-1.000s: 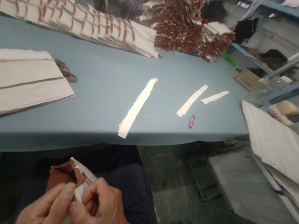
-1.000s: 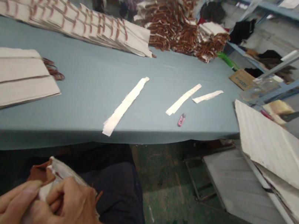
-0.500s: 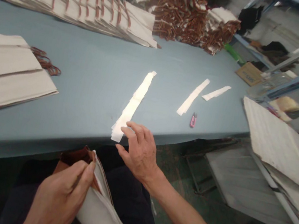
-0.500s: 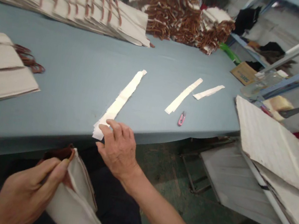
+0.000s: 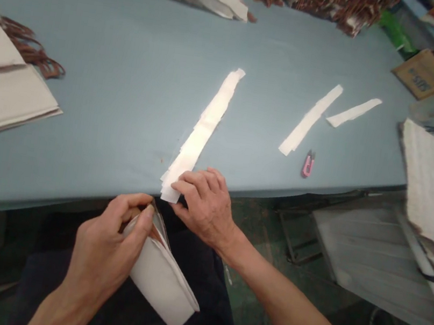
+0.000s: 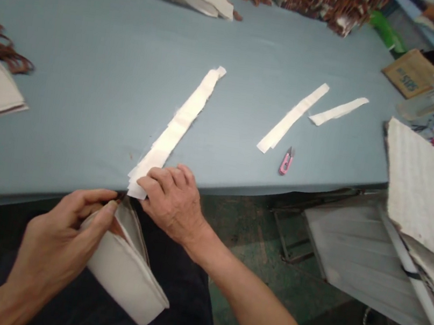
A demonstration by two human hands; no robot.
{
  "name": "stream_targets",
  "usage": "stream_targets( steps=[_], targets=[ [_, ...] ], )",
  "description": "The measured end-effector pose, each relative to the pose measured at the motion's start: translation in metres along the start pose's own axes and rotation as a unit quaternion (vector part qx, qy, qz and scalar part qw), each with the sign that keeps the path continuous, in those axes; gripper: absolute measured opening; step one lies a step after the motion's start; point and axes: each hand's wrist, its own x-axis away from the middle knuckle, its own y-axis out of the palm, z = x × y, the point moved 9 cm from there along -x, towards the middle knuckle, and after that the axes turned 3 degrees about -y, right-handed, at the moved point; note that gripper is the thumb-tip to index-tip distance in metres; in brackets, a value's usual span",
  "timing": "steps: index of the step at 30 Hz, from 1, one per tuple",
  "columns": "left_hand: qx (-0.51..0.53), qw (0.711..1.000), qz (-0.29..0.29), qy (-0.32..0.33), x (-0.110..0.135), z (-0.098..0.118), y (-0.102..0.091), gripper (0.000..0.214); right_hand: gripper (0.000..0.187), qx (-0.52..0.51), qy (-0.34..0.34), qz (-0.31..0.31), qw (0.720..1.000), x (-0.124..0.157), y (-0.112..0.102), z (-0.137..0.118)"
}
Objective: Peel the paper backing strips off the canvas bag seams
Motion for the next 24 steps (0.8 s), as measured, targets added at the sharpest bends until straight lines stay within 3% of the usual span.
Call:
stream_targets(
  steps=[5,9,17,24],
  targets=[
    [0.007,1.0,0.011,-0.007,-0.004,0.003,0.004,0.03,0.024,-0.02,0.029,0.001,0.999,-0.005,-0.005,0.003],
    [-0.002,0.999,0.038,0.028,0.0,0.005,0.002,0.028,0.031,-0.062,0.056,0.009,0.996,-0.007,-0.011,0.007],
    [-0.074,0.986,0.011,0.146,-0.008,0.032,0.018,0.028,0.024,-0.131,0.1,0.043,0.985,-0.012,-0.014,0.013],
    [-0.115,0.978,0.029,0.169,-0.012,0.025,0.021,0.032,0.025,-0.149,0.16,0.085,0.972,-0.015,-0.02,0.02]
  ],
)
